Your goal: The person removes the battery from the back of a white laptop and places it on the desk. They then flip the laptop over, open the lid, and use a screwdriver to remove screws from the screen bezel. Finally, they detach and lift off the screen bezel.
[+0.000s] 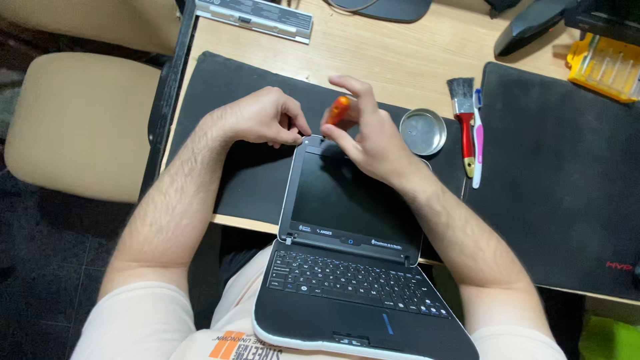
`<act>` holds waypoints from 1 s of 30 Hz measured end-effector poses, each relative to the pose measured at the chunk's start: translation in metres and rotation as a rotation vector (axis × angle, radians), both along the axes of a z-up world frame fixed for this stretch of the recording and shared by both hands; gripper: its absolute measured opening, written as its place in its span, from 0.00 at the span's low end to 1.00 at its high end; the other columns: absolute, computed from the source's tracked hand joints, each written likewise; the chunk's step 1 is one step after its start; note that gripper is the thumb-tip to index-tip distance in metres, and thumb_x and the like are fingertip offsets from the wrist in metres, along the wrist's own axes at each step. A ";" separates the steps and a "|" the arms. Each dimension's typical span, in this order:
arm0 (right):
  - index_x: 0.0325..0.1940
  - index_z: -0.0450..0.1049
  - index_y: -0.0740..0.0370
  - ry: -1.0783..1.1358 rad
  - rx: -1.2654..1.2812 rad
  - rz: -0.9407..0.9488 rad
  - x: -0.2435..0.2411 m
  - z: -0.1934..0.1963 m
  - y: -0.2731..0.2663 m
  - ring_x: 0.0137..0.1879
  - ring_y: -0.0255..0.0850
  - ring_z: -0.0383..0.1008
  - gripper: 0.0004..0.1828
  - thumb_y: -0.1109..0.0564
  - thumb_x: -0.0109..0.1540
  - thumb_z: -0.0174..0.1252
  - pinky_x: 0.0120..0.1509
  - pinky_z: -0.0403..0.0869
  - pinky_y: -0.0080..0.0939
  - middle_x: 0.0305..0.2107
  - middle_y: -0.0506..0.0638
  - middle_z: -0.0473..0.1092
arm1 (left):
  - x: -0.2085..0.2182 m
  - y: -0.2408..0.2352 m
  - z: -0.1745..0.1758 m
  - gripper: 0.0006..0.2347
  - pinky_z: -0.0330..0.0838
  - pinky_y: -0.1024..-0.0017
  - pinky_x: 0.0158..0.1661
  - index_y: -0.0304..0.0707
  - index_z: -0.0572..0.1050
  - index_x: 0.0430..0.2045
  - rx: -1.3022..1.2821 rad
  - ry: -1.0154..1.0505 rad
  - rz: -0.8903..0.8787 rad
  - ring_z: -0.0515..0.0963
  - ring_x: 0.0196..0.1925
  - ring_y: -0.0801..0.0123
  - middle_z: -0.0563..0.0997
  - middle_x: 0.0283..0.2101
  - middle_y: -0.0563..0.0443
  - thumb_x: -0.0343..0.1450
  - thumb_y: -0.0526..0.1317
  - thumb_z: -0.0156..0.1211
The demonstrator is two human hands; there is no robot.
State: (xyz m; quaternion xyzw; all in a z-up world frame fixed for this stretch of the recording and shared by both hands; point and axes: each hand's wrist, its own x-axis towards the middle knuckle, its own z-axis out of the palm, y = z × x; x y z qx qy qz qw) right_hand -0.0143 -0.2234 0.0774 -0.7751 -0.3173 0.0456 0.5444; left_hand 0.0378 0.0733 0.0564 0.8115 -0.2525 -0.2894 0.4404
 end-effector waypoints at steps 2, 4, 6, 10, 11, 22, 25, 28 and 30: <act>0.90 0.56 0.53 -0.079 -0.069 -0.017 0.005 -0.006 0.015 0.48 0.50 0.92 0.36 0.60 0.83 0.67 0.61 0.87 0.51 0.46 0.54 0.86 | 0.001 0.001 -0.002 0.11 0.87 0.68 0.27 0.31 0.93 0.46 -0.044 -0.010 0.001 0.90 0.23 0.64 0.90 0.32 0.41 0.70 0.26 0.80; 0.87 0.59 0.54 -0.162 -0.133 -0.035 0.010 -0.019 0.025 0.47 0.52 0.92 0.32 0.59 0.82 0.67 0.59 0.87 0.53 0.44 0.54 0.86 | 0.001 0.004 -0.003 0.12 0.88 0.71 0.23 0.31 0.94 0.46 -0.085 -0.023 0.000 0.88 0.22 0.66 0.86 0.32 0.44 0.68 0.25 0.81; 0.82 0.63 0.51 -0.182 -0.109 -0.083 0.013 -0.040 0.027 0.48 0.45 0.92 0.28 0.57 0.82 0.68 0.60 0.86 0.48 0.46 0.46 0.87 | -0.001 0.005 -0.006 0.12 0.88 0.70 0.23 0.30 0.93 0.48 -0.051 -0.008 0.016 0.89 0.21 0.66 0.85 0.32 0.45 0.71 0.26 0.80; 0.80 0.64 0.51 -0.206 -0.077 -0.108 0.012 -0.055 0.028 0.48 0.44 0.92 0.26 0.58 0.82 0.69 0.61 0.87 0.47 0.48 0.46 0.87 | -0.002 0.003 -0.011 0.11 0.87 0.68 0.24 0.29 0.92 0.48 -0.020 0.001 0.016 0.90 0.20 0.65 0.86 0.31 0.48 0.72 0.28 0.80; 0.79 0.64 0.52 -0.227 -0.100 -0.112 0.012 -0.057 0.028 0.48 0.46 0.93 0.27 0.58 0.81 0.70 0.60 0.87 0.49 0.47 0.47 0.88 | -0.002 0.002 -0.010 0.10 0.86 0.68 0.25 0.28 0.92 0.47 -0.012 -0.001 0.013 0.90 0.20 0.65 0.86 0.31 0.49 0.72 0.28 0.80; 0.77 0.72 0.52 -0.412 -0.137 -0.228 0.008 -0.061 0.033 0.41 0.43 0.90 0.27 0.51 0.78 0.77 0.52 0.87 0.43 0.40 0.46 0.86 | -0.001 0.003 -0.010 0.09 0.87 0.66 0.26 0.25 0.90 0.44 -0.059 0.027 0.026 0.90 0.22 0.62 0.86 0.30 0.44 0.71 0.26 0.79; 0.79 0.77 0.48 -0.450 -0.118 -0.224 0.007 -0.053 0.035 0.42 0.39 0.89 0.27 0.55 0.77 0.78 0.50 0.88 0.41 0.44 0.42 0.86 | -0.002 0.002 -0.009 0.07 0.88 0.66 0.25 0.27 0.90 0.40 -0.064 0.043 0.038 0.90 0.22 0.63 0.86 0.30 0.44 0.71 0.26 0.79; 0.74 0.84 0.48 -0.371 -0.015 -0.200 0.007 -0.034 0.034 0.37 0.39 0.87 0.16 0.51 0.81 0.70 0.42 0.86 0.39 0.45 0.44 0.82 | -0.004 0.002 -0.008 0.08 0.88 0.67 0.25 0.23 0.91 0.43 -0.068 0.026 0.038 0.89 0.23 0.64 0.85 0.31 0.43 0.72 0.26 0.79; 0.70 0.86 0.50 -0.109 0.183 -0.082 0.004 -0.020 0.033 0.31 0.34 0.86 0.11 0.55 0.84 0.65 0.41 0.85 0.34 0.45 0.46 0.81 | -0.004 0.001 -0.007 0.06 0.88 0.68 0.23 0.25 0.90 0.38 -0.079 0.039 0.057 0.89 0.21 0.64 0.84 0.29 0.45 0.72 0.30 0.83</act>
